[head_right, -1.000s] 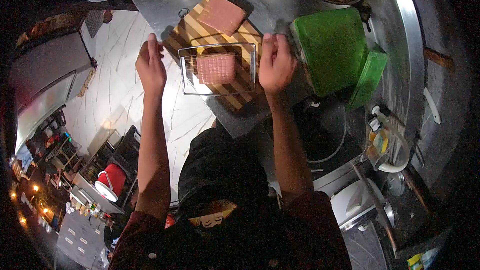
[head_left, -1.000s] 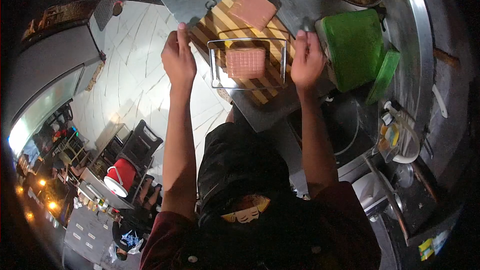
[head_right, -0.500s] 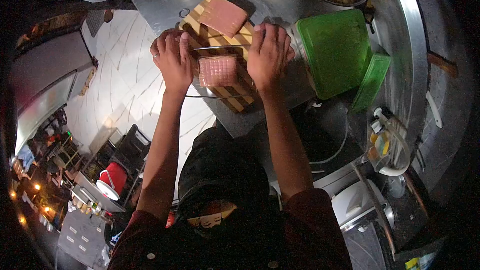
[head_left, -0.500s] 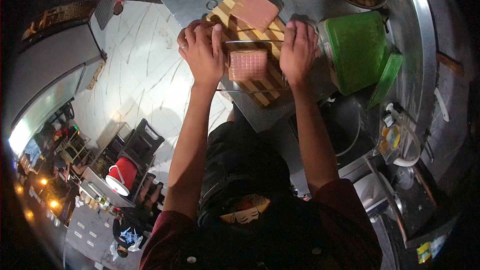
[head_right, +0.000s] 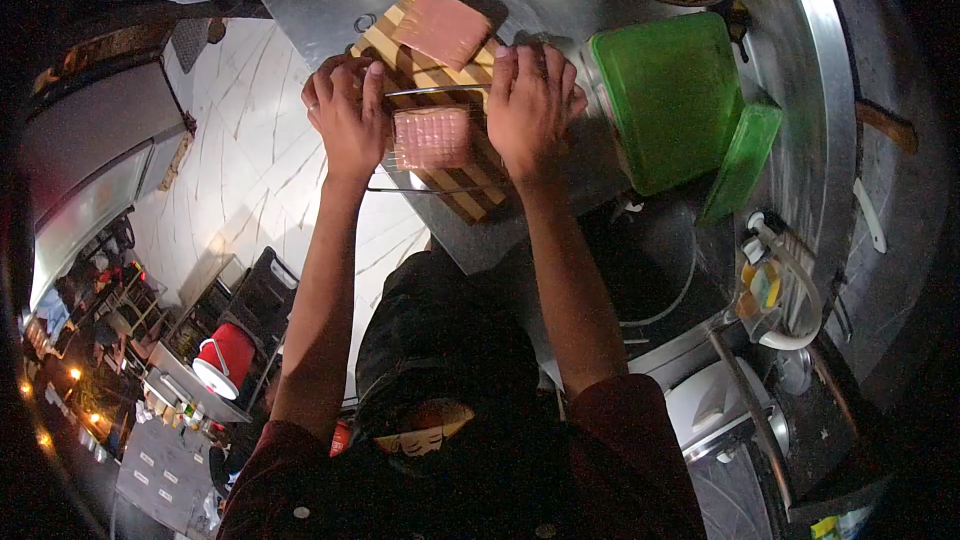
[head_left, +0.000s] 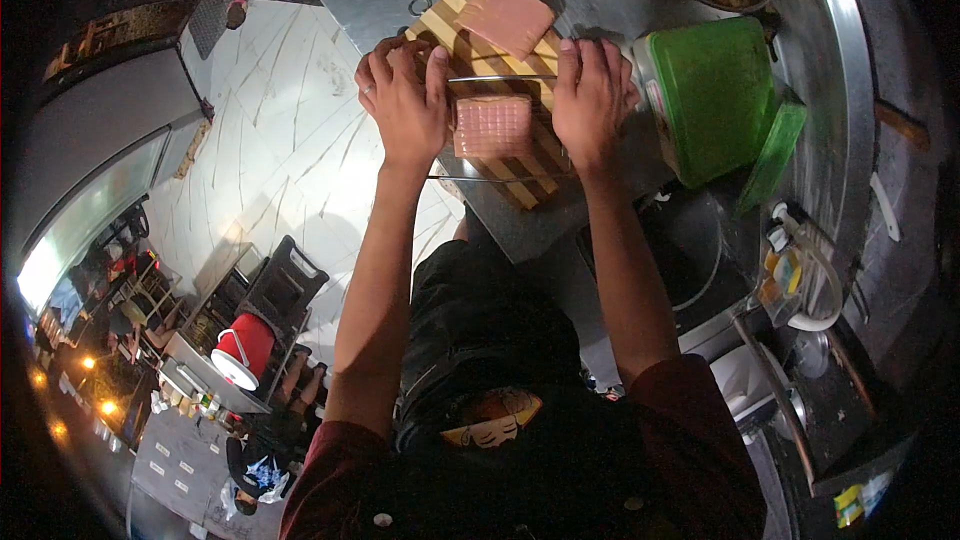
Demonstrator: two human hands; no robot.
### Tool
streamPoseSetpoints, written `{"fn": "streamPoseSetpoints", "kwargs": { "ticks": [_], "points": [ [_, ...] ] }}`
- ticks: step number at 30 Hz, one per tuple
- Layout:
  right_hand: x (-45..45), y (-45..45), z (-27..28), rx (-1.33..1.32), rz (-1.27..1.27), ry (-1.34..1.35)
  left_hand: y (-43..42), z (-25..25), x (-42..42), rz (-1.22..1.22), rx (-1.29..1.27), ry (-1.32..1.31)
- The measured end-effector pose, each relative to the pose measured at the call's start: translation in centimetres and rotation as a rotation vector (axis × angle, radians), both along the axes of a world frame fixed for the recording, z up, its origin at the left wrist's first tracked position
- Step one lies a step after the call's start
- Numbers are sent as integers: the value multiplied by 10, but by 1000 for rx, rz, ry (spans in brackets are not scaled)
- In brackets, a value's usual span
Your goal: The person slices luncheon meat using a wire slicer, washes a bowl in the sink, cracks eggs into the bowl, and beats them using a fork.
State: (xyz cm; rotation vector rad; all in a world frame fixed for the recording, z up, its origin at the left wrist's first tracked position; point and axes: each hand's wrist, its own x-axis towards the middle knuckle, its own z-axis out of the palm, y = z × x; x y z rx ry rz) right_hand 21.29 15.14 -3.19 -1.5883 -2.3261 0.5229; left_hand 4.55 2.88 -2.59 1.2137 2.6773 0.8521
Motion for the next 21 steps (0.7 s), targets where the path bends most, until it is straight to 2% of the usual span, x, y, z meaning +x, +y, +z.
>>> {"fn": "streamPoseSetpoints", "kwargs": {
  "ticks": [7, 12, 15, 18, 21],
  "points": [
    [1, -1, 3, -78, -8, 30, -2, 1, 2, 19, -35, -29],
    [2, -3, -4, 10, 8, 40, -2, 5, 2, 29, -64, -25],
    [3, -2, -3, 40, 33, 69, 0, 16, 4, 64, -163, 4],
    [2, -3, 6, 17, 40, 61, -2, 20, -2, -56, -369, -40],
    [3, 1, 9, 32, 76, 68, -5, 11, -2, -118, -244, 34]
  ]
}}
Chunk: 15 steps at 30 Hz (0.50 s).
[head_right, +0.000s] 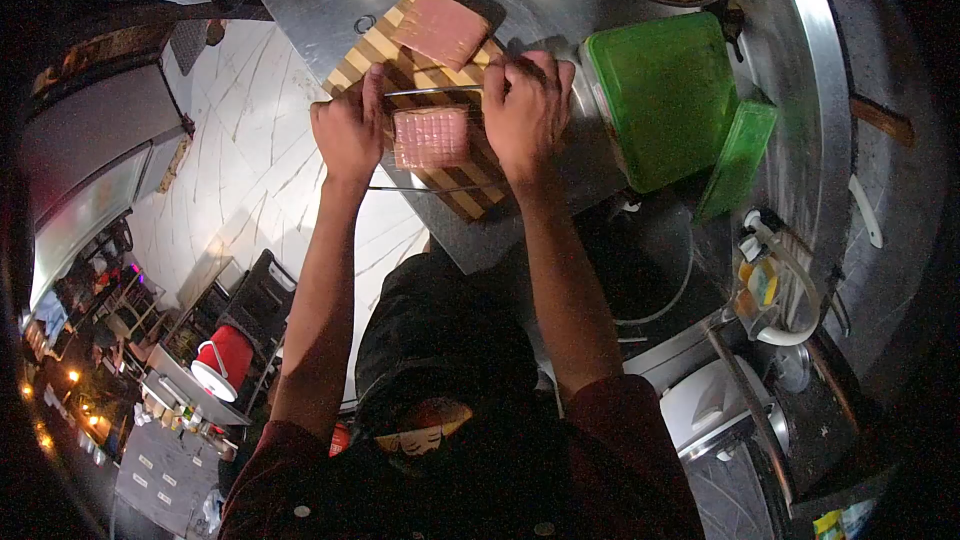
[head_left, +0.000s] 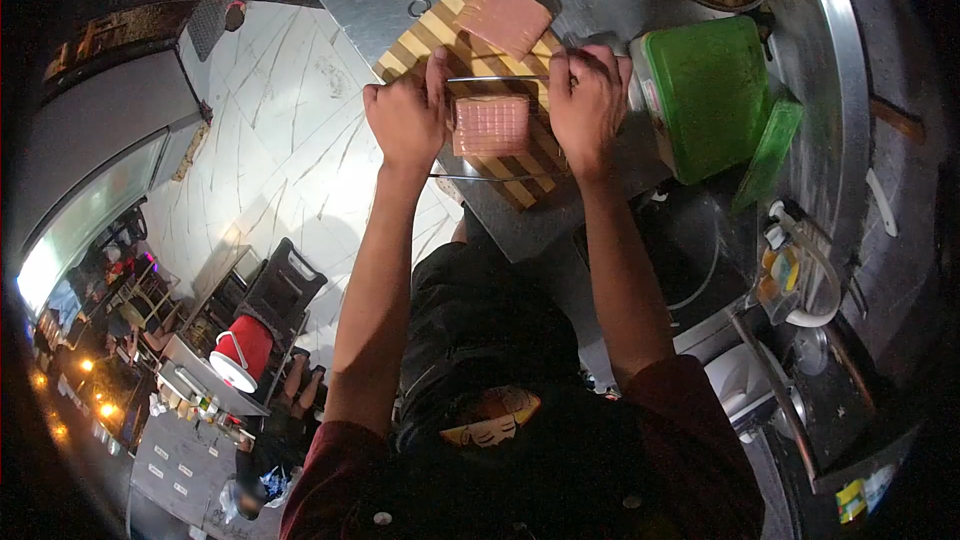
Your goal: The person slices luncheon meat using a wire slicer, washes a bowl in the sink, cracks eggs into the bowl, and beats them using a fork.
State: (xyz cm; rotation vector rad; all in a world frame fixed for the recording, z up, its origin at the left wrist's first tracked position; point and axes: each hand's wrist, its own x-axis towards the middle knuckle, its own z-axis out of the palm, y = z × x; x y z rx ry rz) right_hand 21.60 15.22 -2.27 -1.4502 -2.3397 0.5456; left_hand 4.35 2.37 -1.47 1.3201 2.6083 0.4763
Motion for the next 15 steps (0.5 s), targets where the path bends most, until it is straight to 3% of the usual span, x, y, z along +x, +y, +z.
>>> {"fn": "streamPoseSetpoints", "kwargs": {
  "ticks": [15],
  "points": [
    [-4, -2, -4, -88, -31, 101, 1, -5, -3, 68, 106, -44]
  ]
}}
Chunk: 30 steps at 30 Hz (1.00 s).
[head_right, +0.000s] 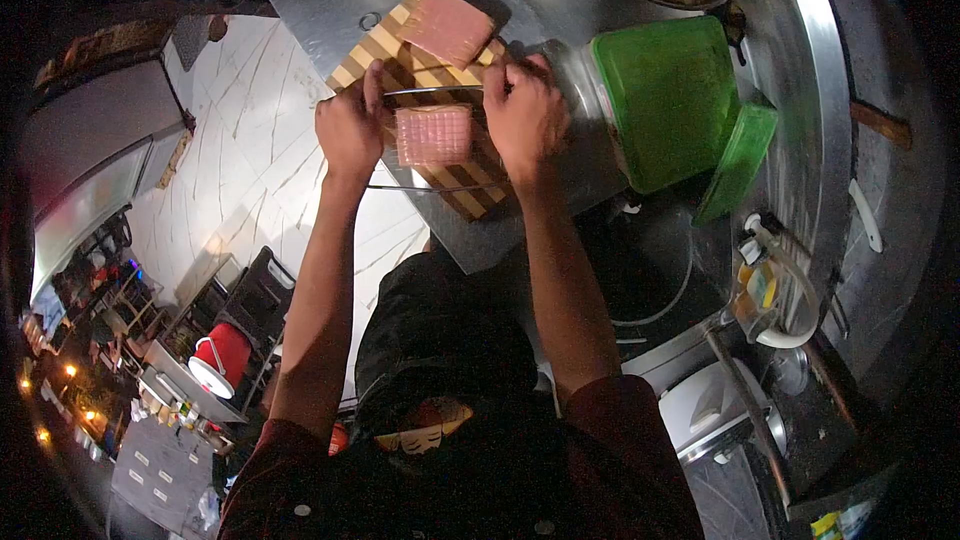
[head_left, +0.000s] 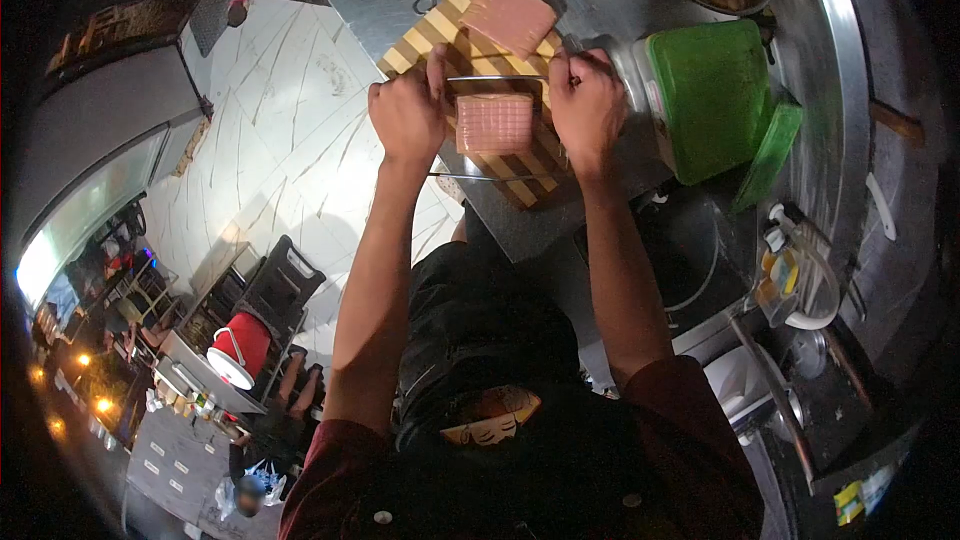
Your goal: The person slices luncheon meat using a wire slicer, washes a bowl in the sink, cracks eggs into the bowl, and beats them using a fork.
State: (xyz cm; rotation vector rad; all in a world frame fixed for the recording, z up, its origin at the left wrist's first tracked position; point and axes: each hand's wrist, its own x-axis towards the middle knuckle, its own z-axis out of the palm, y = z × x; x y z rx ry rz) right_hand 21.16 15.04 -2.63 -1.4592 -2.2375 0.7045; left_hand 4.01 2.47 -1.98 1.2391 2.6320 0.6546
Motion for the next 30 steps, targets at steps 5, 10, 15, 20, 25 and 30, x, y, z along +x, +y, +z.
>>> {"fn": "streamPoseSetpoints", "kwargs": {
  "ticks": [5, 10, 15, 20, 25, 30],
  "points": [
    [1, 0, -4, 10, -15, -4, -1, -3, 2, 34, -45, 5],
    [1, 0, -1, -37, -27, -53, -2, -6, 0, 50, 53, -20],
    [3, 0, -7, 52, -26, -64, -1, -15, -8, -11, 312, 48],
    [0, -1, -3, 86, -40, -101, -8, -24, -9, 63, 272, 4],
    [0, -1, -8, 82, -34, -117, -5, -23, -6, 124, 228, 4],
    [2, -1, -8, 36, -24, -136, -4, -18, -3, 117, 233, 30]
  ]
}}
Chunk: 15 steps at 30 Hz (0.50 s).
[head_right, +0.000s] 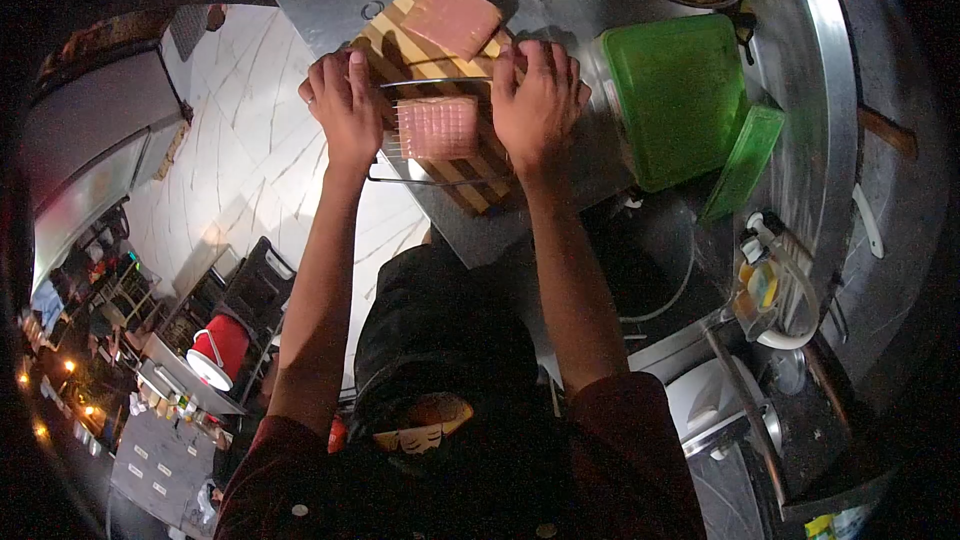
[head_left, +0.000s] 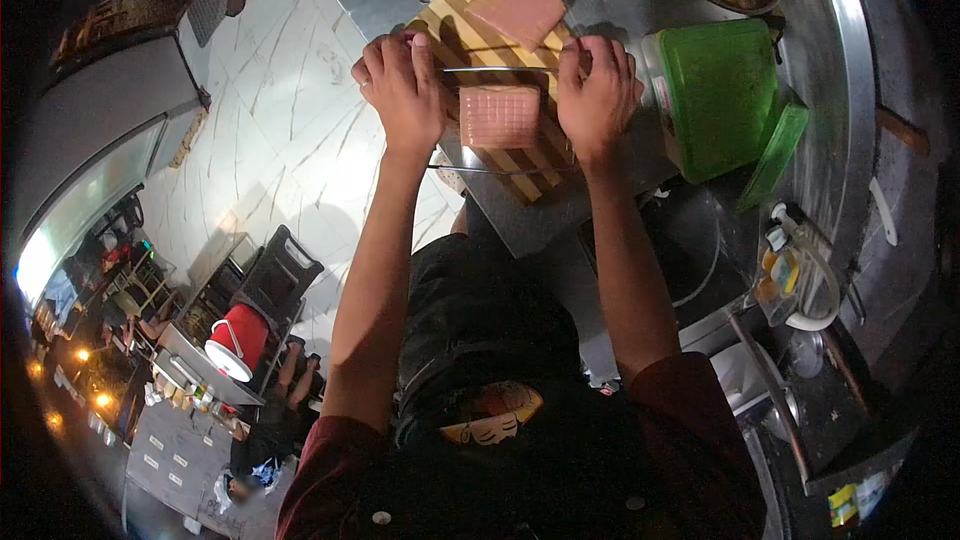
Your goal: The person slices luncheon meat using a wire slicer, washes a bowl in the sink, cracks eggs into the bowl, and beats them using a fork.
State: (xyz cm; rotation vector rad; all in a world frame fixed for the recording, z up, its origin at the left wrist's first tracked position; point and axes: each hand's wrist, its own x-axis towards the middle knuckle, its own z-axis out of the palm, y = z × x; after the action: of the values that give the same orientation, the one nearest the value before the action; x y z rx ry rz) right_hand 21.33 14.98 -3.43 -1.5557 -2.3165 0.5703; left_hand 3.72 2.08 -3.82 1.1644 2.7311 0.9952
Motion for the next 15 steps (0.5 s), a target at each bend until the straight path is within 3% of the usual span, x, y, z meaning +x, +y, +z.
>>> {"fn": "streamPoseSetpoints", "kwargs": {
  "ticks": [3, 15],
  "points": [
    [-2, 0, 2, 4, -14, 3, 0, 1, -3, -114, 46, 24],
    [-4, -1, 1, 38, -11, -17, 2, 0, -2, -77, -2, 26]
  ]
}}
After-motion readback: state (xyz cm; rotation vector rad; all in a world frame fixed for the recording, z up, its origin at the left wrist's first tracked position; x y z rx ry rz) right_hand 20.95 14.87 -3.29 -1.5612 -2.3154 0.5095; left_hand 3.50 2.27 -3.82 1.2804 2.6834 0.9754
